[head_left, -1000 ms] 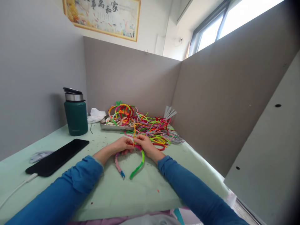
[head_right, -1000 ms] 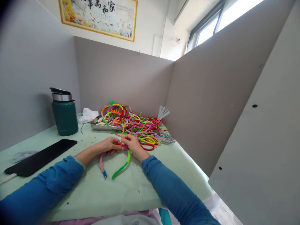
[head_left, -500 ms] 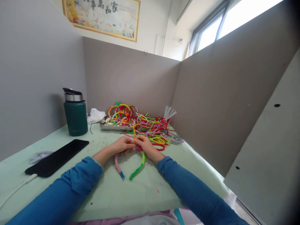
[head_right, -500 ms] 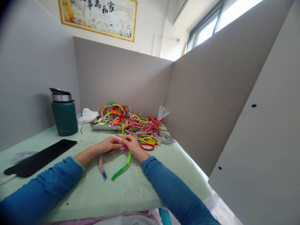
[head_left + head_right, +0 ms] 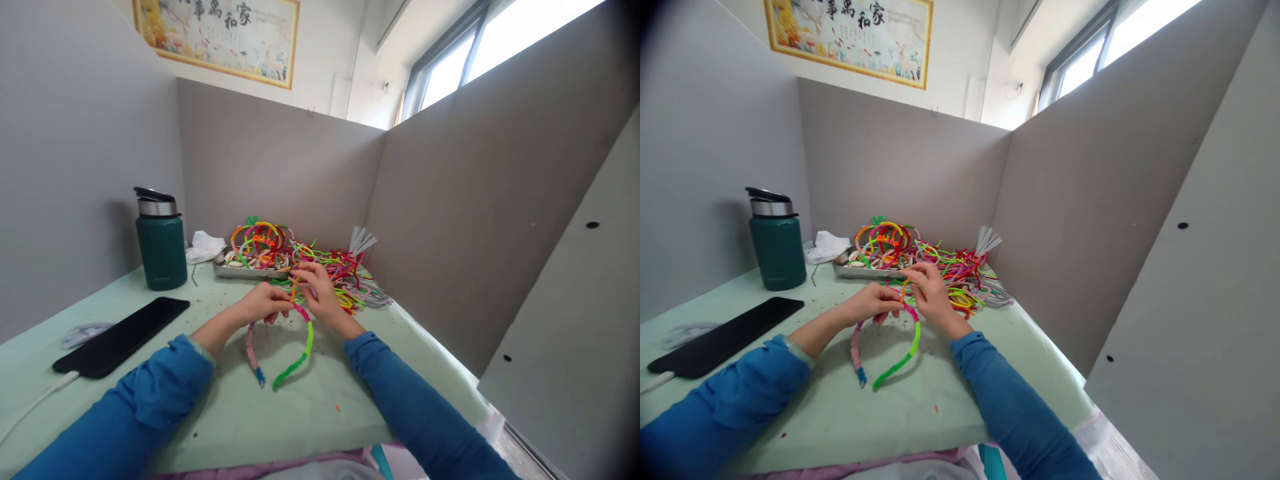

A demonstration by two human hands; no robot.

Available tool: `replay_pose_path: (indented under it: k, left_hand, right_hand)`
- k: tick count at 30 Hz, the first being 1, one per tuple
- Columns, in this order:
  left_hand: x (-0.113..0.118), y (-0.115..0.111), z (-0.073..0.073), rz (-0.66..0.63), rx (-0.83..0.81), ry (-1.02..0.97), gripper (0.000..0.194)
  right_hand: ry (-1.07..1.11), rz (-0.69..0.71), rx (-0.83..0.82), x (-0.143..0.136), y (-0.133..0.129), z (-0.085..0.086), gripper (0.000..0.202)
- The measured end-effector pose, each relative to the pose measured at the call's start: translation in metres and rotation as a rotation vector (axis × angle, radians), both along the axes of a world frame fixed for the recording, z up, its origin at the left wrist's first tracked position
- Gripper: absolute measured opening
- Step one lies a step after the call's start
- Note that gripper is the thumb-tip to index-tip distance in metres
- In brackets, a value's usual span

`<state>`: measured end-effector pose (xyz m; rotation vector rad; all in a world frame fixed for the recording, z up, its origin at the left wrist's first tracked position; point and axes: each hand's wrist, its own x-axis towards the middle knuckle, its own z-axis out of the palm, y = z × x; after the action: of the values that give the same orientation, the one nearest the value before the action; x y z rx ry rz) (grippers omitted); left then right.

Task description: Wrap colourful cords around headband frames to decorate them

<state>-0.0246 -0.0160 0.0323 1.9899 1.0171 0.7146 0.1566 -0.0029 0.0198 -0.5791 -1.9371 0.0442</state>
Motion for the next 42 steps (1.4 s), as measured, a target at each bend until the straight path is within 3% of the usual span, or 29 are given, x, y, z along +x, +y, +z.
replay_pose_path:
  k: [8,15,18,24,26,35,42]
  left_hand:
    - [0.003,-0.016,0.018,-0.039,0.027,-0.077,0.029]
    - [0.0,-0.02,0.024,-0.05,0.049,-0.144,0.027]
    - [-0.002,-0.016,0.022,-0.031,0.057,-0.172,0.026]
    - [-0.002,-0.01,0.017,0.003,0.018,-0.21,0.027]
    - [-0.002,-0.008,0.017,0.029,-0.003,-0.249,0.027]
    - [-0.014,0.005,0.017,0.093,-0.012,-0.512,0.026]
    - [-0.011,0.001,0.016,0.045,-0.039,-0.418,0.027]
  right_hand:
    - [-0.103,-0.115,0.112,0.011,0.007,0.002,0.021]
    - [-0.016,-0.08,0.228,0.009,-0.02,0.028,0.022]
    - [0.013,0.029,0.094,0.002,-0.024,0.03,0.022]
    - [0.193,0.239,-0.526,-0.003,-0.011,0.021,0.031]
    - [0.215,0.291,-0.637,-0.001,-0.008,0.018,0.032]
    - [0.14,0.235,-0.579,0.004,-0.002,0.01,0.026]
    - [0.545,0.346,-0.622,0.003,-0.006,0.019,0.023]
